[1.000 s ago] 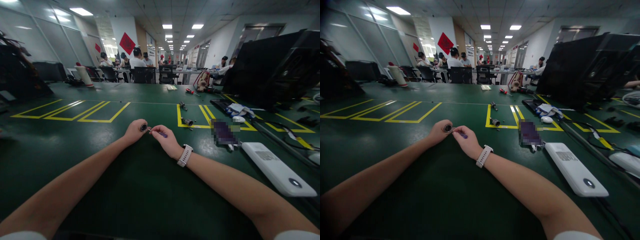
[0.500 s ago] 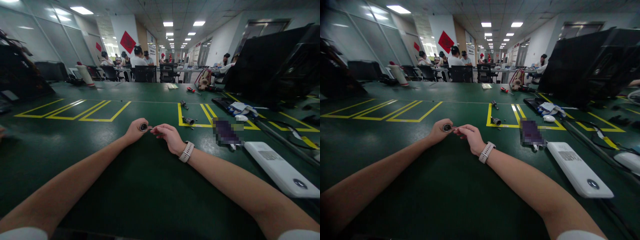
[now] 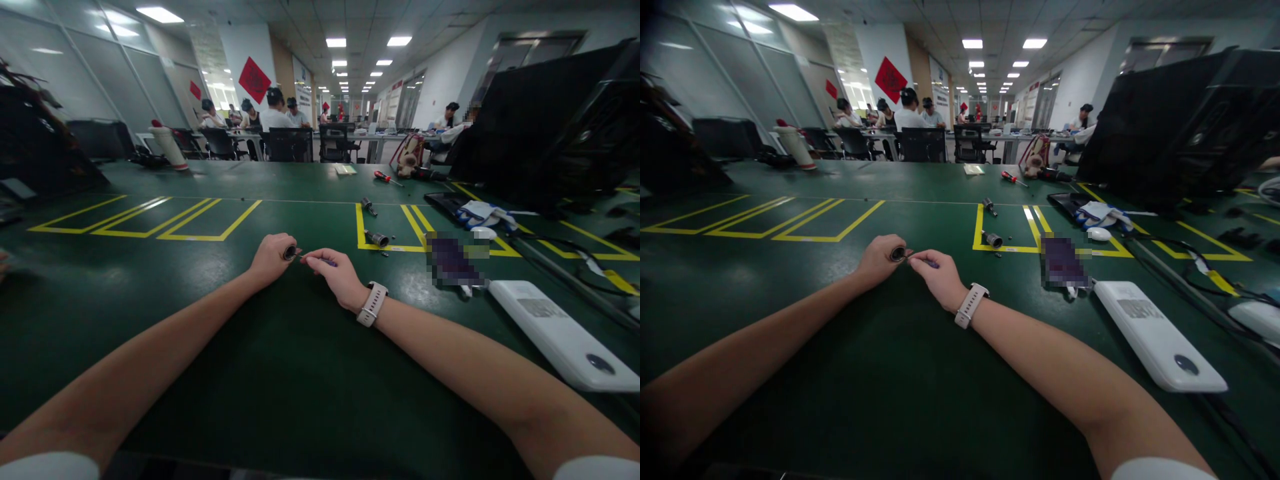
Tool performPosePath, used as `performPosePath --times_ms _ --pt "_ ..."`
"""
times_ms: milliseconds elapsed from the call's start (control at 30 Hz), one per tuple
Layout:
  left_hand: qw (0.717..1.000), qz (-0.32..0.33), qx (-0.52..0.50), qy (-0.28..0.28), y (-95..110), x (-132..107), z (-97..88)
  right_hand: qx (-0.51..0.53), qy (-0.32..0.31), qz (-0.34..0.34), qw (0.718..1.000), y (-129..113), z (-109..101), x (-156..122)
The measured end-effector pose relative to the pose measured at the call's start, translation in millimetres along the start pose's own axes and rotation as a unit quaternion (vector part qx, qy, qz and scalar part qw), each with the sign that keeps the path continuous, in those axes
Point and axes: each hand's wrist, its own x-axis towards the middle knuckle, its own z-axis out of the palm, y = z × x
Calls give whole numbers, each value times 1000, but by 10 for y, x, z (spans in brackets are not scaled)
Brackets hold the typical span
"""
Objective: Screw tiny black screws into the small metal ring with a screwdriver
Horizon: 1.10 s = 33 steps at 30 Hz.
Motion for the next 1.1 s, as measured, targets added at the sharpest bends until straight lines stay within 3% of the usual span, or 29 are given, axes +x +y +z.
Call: performPosePath --times_ms 167,333,533,767,1100 --pt "995 -22 -97 12 19 -20 -13 115 -12 49 992 16 -49 41" --pt "983 -58 -171 11 -11 -22 7 139 -24 50 989 29 -62 50" --pt "996 -57 -67 7 -38 -4 37 68 9 8 998 6 4 7" --pt "999 8 12 -43 -14 5 36 26 0 18 999 20 2 16" --pt "980 -53 -192 -13 -10 -20 16 144 -37 61 987 16 -95 66"
